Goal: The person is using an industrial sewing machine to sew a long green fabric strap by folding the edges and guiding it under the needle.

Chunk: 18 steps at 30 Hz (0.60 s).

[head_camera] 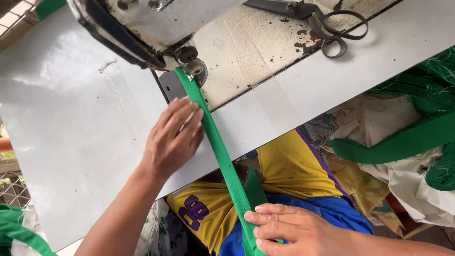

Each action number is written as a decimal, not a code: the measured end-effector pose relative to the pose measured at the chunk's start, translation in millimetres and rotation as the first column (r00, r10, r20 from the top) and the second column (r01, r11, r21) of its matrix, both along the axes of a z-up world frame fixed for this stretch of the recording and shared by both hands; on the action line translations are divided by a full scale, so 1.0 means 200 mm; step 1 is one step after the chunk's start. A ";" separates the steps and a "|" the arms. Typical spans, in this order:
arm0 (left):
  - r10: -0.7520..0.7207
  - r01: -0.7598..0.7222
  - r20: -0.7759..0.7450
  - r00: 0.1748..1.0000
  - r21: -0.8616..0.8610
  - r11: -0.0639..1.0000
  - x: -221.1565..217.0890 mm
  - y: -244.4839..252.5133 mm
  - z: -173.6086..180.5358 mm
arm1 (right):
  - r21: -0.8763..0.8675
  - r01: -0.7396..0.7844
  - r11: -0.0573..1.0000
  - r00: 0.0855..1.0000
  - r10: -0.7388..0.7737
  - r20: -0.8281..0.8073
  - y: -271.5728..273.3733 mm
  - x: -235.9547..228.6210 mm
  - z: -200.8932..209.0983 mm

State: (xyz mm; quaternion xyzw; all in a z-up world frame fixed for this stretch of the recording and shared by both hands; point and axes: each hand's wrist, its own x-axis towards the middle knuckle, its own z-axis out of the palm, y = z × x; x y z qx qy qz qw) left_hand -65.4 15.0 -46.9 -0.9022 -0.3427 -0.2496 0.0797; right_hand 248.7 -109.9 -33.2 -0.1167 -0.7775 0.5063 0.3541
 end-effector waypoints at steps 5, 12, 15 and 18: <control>-0.024 0.038 -0.065 0.998 0.212 0.977 0.06 0.10 0.09 | 0.061 -0.017 0.998 0.999 0.015 0.041 0.03 0.01 0.05; 0.068 -0.081 -0.165 0.984 -0.074 0.994 0.09 0.02 0.05 | 0.264 -0.030 0.964 0.986 -0.015 0.163 0.06 0.00 0.02; 0.088 -0.089 -0.018 0.996 -0.285 0.954 0.06 0.03 0.02 | 0.254 -0.066 0.965 0.981 0.017 0.193 0.04 0.00 -0.10; 0.058 -0.031 0.076 0.995 -0.313 0.949 0.06 0.07 0.09 | 0.252 -0.061 0.966 0.980 0.009 0.200 0.04 -0.02 -0.12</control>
